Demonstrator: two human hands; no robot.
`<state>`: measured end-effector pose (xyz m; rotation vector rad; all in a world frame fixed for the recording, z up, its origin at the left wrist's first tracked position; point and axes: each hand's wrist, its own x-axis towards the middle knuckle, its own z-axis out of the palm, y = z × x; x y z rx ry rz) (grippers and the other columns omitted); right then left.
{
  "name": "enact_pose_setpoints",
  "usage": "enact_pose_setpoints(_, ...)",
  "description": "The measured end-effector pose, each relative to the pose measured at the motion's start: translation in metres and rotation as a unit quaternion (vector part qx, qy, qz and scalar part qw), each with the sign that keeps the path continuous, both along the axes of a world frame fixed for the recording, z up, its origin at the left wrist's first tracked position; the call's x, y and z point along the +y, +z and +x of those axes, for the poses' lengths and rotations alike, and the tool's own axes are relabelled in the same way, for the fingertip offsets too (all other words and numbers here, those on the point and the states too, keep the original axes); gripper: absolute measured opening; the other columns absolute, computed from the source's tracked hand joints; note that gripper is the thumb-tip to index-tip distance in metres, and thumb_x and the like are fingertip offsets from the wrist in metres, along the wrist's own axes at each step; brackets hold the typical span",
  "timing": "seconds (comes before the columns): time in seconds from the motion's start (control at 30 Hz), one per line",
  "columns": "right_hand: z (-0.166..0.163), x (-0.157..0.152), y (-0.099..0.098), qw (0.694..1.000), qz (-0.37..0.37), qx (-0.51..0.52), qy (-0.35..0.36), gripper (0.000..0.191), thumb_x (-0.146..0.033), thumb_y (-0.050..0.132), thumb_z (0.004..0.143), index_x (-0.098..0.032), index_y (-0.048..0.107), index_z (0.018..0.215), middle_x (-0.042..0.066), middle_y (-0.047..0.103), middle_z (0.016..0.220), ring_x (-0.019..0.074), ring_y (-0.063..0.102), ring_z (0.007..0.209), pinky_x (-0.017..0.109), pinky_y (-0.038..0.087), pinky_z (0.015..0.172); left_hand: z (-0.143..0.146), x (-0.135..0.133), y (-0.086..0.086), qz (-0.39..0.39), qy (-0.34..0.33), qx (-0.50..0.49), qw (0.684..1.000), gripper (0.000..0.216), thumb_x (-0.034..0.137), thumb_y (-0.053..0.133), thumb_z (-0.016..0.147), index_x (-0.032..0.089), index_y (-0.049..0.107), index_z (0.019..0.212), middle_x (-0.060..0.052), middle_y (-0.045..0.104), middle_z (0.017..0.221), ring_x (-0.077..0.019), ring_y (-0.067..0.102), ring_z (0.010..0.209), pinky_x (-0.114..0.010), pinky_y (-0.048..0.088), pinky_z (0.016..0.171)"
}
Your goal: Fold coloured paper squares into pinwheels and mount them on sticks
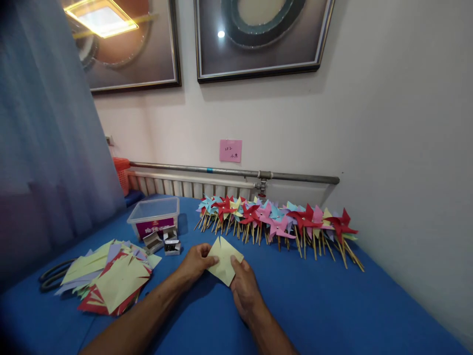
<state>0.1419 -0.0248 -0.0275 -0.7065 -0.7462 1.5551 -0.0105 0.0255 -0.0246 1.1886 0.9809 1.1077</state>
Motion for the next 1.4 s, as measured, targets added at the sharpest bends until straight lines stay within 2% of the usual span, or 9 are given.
enact_pose_setpoints(0.2, 0.005, 0.000, 0.002, 0.999, 0.004, -0.041, 0.008, 0.049, -0.048, 0.090, 0.073, -0.016, 0.075, 0.109, 0.013, 0.083, 0.103, 0.0362, 0.076, 0.107, 0.051, 0.060, 0.095, 0.001, -0.009, 0.008, -0.036, 0.003, -0.071, 0.997, 0.040, 0.033, 0.092, 0.050, 0.014, 0.064, 0.072, -0.004, 0.071, 0.066, -0.0142, 0.061, 0.056, -0.025, 0.044, 0.058)
enact_pose_setpoints(0.47, 0.004, 0.001, -0.003, 0.998, -0.008, -0.058, 0.000, 0.050, -0.044, 0.094, 0.067, -0.015, 0.076, 0.104, 0.012, 0.084, 0.095, 0.0373, 0.077, 0.104, 0.050, 0.061, 0.092, 0.002, -0.010, 0.008, -0.029, -0.006, -0.047, 0.998, 0.038, 0.031, 0.091, 0.050, 0.015, 0.062, 0.068, -0.001, 0.067, 0.062, -0.0115, 0.055, 0.053, -0.024, 0.041, 0.057)
enact_pose_setpoints(0.63, 0.002, 0.003, -0.005, 0.998, -0.008, -0.060, -0.032, 0.047, -0.038, 0.094, 0.066, -0.016, 0.077, 0.103, 0.012, 0.084, 0.098, 0.0386, 0.077, 0.106, 0.051, 0.062, 0.093, 0.002, -0.007, 0.007, -0.015, 0.042, -0.034, 0.998, 0.031, 0.034, 0.085, 0.059, 0.014, 0.067, 0.074, -0.001, 0.065, 0.062, -0.0118, 0.054, 0.055, -0.025, 0.041, 0.058)
enact_pose_setpoints(0.77, 0.005, 0.004, -0.002, 1.000, -0.014, -0.008, -0.022, 0.048, -0.037, 0.091, 0.069, -0.016, 0.076, 0.110, 0.014, 0.083, 0.104, 0.0396, 0.075, 0.112, 0.054, 0.062, 0.094, 0.000, -0.004, 0.009, 0.045, 0.125, 0.056, 0.989, 0.017, 0.030, 0.072, 0.074, 0.015, 0.068, 0.078, 0.000, 0.063, 0.065, -0.0131, 0.054, 0.059, -0.025, 0.041, 0.060)
enact_pose_setpoints(0.87, 0.011, 0.009, -0.002, 0.997, -0.043, 0.039, -0.042, 0.049, -0.034, 0.090, 0.071, -0.016, 0.074, 0.114, 0.014, 0.083, 0.106, 0.0386, 0.075, 0.114, 0.053, 0.063, 0.094, -0.002, -0.010, 0.010, 0.196, 0.177, 0.172, 0.949, 0.009, 0.024, 0.063, 0.082, 0.017, 0.069, 0.085, -0.002, 0.066, 0.078, -0.0156, 0.059, 0.071, -0.028, 0.045, 0.070)
enact_pose_setpoints(0.97, 0.016, 0.015, -0.006, 0.994, -0.058, 0.059, -0.073, 0.049, -0.027, 0.092, 0.070, -0.016, 0.073, 0.114, 0.012, 0.084, 0.102, 0.0375, 0.076, 0.111, 0.051, 0.064, 0.092, 0.001, -0.021, 0.009, 0.351, 0.176, 0.273, 0.878, 0.012, 0.016, 0.057, 0.085, 0.019, 0.067, 0.091, -0.003, 0.067, 0.088, -0.0168, 0.061, 0.078, -0.030, 0.048, 0.075)
enact_pose_setpoints(1.2, 0.021, 0.022, -0.013, 0.988, -0.064, 0.082, -0.115, 0.048, -0.020, 0.092, 0.067, -0.017, 0.074, 0.111, 0.011, 0.084, 0.101, 0.0346, 0.079, 0.101, 0.047, 0.066, 0.087, 0.009, -0.027, -0.001, 0.556, 0.180, 0.379, 0.718, 0.023, 0.006, 0.053, 0.083, 0.020, 0.066, 0.097, -0.011, 0.070, 0.107, -0.0238, 0.066, 0.097, -0.037, 0.055, 0.084)
enact_pose_setpoints(1.3, 0.019, 0.022, -0.015, 0.988, -0.048, 0.084, -0.122, 0.047, -0.022, 0.093, 0.066, -0.017, 0.075, 0.110, 0.010, 0.084, 0.101, 0.0336, 0.079, 0.099, 0.046, 0.065, 0.087, 0.015, -0.038, 0.015, 0.591, 0.186, 0.348, 0.704, 0.017, 0.010, 0.053, 0.090, 0.020, 0.066, 0.093, -0.010, 0.070, 0.099, -0.0215, 0.067, 0.089, -0.035, 0.057, 0.078)
enact_pose_setpoints(1.4, 0.015, 0.022, -0.017, 0.989, -0.027, 0.081, -0.124, 0.045, -0.026, 0.093, 0.066, -0.018, 0.075, 0.107, 0.009, 0.084, 0.097, 0.0327, 0.079, 0.098, 0.044, 0.065, 0.088, 0.017, -0.077, 0.054, 0.609, 0.193, 0.270, 0.720, 0.018, 0.011, 0.054, 0.094, 0.021, 0.065, 0.103, -0.009, 0.071, 0.096, -0.0194, 0.070, 0.086, -0.032, 0.059, 0.076)
